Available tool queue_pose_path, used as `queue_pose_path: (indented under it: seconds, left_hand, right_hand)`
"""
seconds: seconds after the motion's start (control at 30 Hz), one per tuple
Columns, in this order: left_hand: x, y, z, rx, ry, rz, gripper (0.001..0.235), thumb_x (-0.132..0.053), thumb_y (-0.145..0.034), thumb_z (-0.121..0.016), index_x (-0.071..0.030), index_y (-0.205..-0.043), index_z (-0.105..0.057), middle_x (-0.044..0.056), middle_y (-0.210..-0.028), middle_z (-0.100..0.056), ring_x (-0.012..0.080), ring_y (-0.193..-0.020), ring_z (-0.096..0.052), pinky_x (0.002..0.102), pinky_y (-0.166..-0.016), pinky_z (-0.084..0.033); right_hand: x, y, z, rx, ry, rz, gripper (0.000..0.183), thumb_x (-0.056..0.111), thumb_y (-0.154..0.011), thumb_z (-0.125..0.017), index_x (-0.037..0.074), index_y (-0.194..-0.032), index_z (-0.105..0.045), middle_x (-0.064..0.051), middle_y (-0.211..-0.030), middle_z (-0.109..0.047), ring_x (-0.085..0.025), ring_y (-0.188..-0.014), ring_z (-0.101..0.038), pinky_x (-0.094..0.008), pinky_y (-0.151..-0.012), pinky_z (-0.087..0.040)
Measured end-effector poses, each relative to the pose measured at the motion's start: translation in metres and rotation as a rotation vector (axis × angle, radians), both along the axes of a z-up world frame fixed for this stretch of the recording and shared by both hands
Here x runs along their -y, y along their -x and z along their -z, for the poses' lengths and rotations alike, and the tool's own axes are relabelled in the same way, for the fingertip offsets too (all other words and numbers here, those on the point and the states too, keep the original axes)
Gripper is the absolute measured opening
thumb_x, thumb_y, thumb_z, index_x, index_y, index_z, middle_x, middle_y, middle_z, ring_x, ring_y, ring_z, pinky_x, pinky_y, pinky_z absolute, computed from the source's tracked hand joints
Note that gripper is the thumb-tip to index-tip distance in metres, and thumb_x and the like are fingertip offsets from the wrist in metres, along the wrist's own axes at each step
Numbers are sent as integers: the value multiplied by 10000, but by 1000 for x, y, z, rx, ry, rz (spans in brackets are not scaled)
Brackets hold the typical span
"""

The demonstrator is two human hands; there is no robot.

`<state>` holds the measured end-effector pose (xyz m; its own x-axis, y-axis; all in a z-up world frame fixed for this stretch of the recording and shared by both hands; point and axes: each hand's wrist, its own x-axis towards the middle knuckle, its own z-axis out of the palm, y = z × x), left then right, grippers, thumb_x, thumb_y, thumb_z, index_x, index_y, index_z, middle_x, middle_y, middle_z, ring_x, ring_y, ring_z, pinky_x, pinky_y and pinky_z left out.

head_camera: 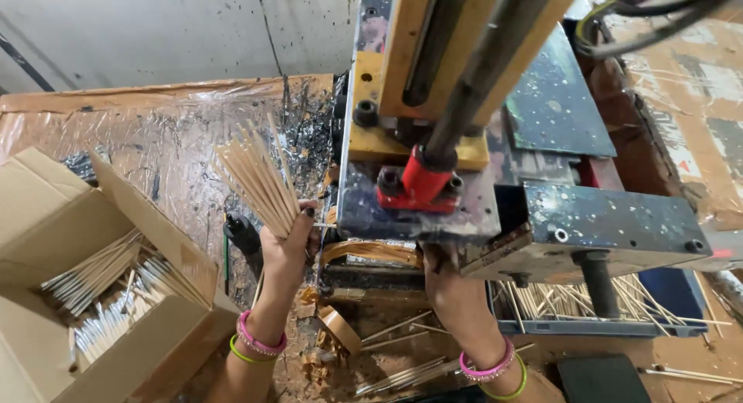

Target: The person operates a specialized machine to process and coat wooden sticks for incense production.

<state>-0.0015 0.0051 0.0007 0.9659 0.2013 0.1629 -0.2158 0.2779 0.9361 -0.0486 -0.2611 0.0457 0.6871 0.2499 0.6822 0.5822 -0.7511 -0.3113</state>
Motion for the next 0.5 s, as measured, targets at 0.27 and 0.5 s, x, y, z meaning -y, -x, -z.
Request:
queue_pose_path:
  seconds: [0.27, 0.5]
  left_hand:
    - [-2, 0, 17, 14, 29, -14, 192, -159, -1009, -646, 7, -1098, -680, -1, -734, -626, 55, -576, -558, 197, -475, -434]
    - [-11, 47, 37, 93, -55, -18, 256, -255, -1057, -615, -21, -1144, -671, 20, -838, -662, 56, -657, -602, 195, -527, -494]
  right_hand:
    - [5, 0, -10, 92, 218, 148, 141, 109, -874, -674, 29, -991, -675, -183, -874, -655, -402, -753, -597, -498, -635, -453]
    - [16, 21, -28, 52, 640, 253, 115, 167, -931, -732, 66, -905, -682, -141, -735, -646, -338, -683, -657, -433, -539, -498]
